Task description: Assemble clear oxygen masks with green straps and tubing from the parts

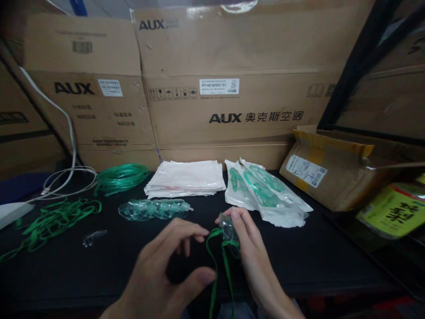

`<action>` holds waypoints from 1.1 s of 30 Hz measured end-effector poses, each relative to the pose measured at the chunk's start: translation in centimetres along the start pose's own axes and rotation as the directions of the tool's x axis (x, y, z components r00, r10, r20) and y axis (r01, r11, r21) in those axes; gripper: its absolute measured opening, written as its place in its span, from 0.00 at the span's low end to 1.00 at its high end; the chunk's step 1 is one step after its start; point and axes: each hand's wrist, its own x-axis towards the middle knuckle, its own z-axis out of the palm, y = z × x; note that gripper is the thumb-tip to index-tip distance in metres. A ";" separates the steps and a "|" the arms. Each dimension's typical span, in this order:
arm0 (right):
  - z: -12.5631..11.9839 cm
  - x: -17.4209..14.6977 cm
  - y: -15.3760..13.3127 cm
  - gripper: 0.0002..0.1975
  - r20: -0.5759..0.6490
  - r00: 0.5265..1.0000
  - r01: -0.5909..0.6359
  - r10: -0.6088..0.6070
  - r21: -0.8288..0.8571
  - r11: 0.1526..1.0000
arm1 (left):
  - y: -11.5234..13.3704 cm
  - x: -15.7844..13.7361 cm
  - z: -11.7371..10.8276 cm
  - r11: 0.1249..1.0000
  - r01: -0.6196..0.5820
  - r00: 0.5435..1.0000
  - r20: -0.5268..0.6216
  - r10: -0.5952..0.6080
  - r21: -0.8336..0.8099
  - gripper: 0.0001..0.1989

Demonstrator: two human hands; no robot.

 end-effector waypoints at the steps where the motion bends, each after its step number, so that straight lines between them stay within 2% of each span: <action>1: 0.2 0.1 0.5 0.17 0.003 1.000 -0.007 0.007 -0.006 1.000 | -0.6 0.9 0.5 1.000 0.002 1.000 0.027 -0.001 -0.006 0.17; 5: 0.1 0.2 1.7 0.21 0.052 0.997 -0.054 0.059 -0.091 0.994 | -2.5 1.9 2.3 0.998 0.060 0.988 0.144 -0.056 -0.022 0.05; 8: -0.3 0.1 1.5 0.27 0.099 0.993 -0.051 0.070 -0.185 0.981 | -3.0 1.5 2.4 0.991 0.119 0.969 0.225 -0.103 -0.060 0.02; 12: -0.7 -0.3 1.9 0.35 0.199 0.980 0.058 -0.008 -0.248 0.967 | -3.0 1.6 1.8 0.962 0.271 0.944 0.203 -0.259 -0.036 0.09; 14: -0.8 -0.4 2.6 0.29 0.243 0.963 0.188 -0.117 -0.296 0.936 | -3.0 1.7 1.6 0.944 0.327 0.931 0.184 -0.315 -0.038 0.12; 16: -1.0 -0.4 3.3 0.19 0.255 0.933 0.340 -0.256 -0.380 0.860 | -3.0 1.7 1.5 0.938 0.343 0.923 0.203 -0.326 -0.055 0.14; 18: -1.1 -0.6 3.5 0.12 0.256 0.882 0.471 -0.396 -0.476 0.742 | -3.0 1.5 1.5 0.934 0.348 0.919 0.226 -0.323 -0.078 0.14; 22: -0.9 -1.1 2.8 0.11 0.305 0.758 0.628 -0.576 -0.579 0.520 | -2.9 1.3 1.5 0.924 0.366 0.913 0.237 -0.333 -0.110 0.15; 26: -0.5 -1.6 2.4 0.15 0.335 0.668 0.696 -0.664 -0.596 0.400 | -2.8 1.2 1.5 0.917 0.377 0.907 0.251 -0.338 -0.128 0.16; 29: -0.4 -1.7 2.7 0.17 0.329 0.681 0.687 -0.654 -0.597 0.414 | -2.7 1.1 1.4 0.924 0.365 0.910 0.255 -0.326 -0.119 0.16; 33: -0.5 -1.5 3.0 0.12 0.285 0.771 0.607 -0.570 -0.601 0.520 | -2.5 1.0 1.3 0.947 0.306 0.924 0.270 -0.272 -0.093 0.13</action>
